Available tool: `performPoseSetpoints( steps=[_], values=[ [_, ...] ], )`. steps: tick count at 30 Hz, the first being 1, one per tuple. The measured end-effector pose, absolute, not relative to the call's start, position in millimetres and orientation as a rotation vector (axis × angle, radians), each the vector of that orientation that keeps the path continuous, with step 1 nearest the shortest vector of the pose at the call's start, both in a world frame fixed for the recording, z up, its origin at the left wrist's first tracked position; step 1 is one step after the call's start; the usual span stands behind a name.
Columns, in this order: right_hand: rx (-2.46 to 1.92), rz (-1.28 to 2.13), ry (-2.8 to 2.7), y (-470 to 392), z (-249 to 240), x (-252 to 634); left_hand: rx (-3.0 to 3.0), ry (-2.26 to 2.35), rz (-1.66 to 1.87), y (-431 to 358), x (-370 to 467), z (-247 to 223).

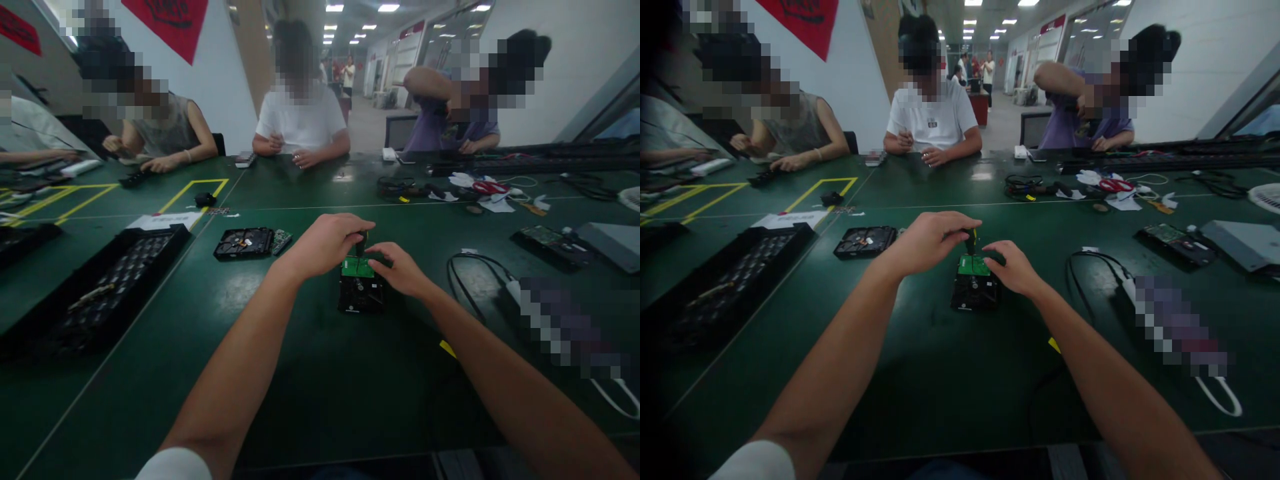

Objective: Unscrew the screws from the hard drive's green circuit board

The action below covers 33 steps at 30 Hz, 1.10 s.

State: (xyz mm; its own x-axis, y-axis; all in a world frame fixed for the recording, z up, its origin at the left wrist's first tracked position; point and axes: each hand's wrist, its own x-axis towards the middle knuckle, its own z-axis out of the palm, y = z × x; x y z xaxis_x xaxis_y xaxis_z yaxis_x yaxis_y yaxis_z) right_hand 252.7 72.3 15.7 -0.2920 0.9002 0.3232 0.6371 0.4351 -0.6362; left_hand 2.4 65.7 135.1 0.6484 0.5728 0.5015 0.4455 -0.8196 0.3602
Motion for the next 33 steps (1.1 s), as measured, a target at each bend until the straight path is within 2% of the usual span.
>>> performPoseSetpoints(
  steps=[4, 17, 33],
  values=[
    [-1.192, 0.522, -2.065, 68.7, -4.5, 251.2, 2.667, 0.854, 0.909, 66.4, 3.6, 135.5],
    [-1.130, 0.511, -2.172, 68.9, -12.3, 248.1, 2.635, 0.913, 0.965, 69.9, 12.5, 128.5],
    [-1.117, 0.496, -2.190, 62.8, -5.6, 246.3, 1.890, 0.829, 0.895, 78.4, 21.2, 109.4]
  ],
)
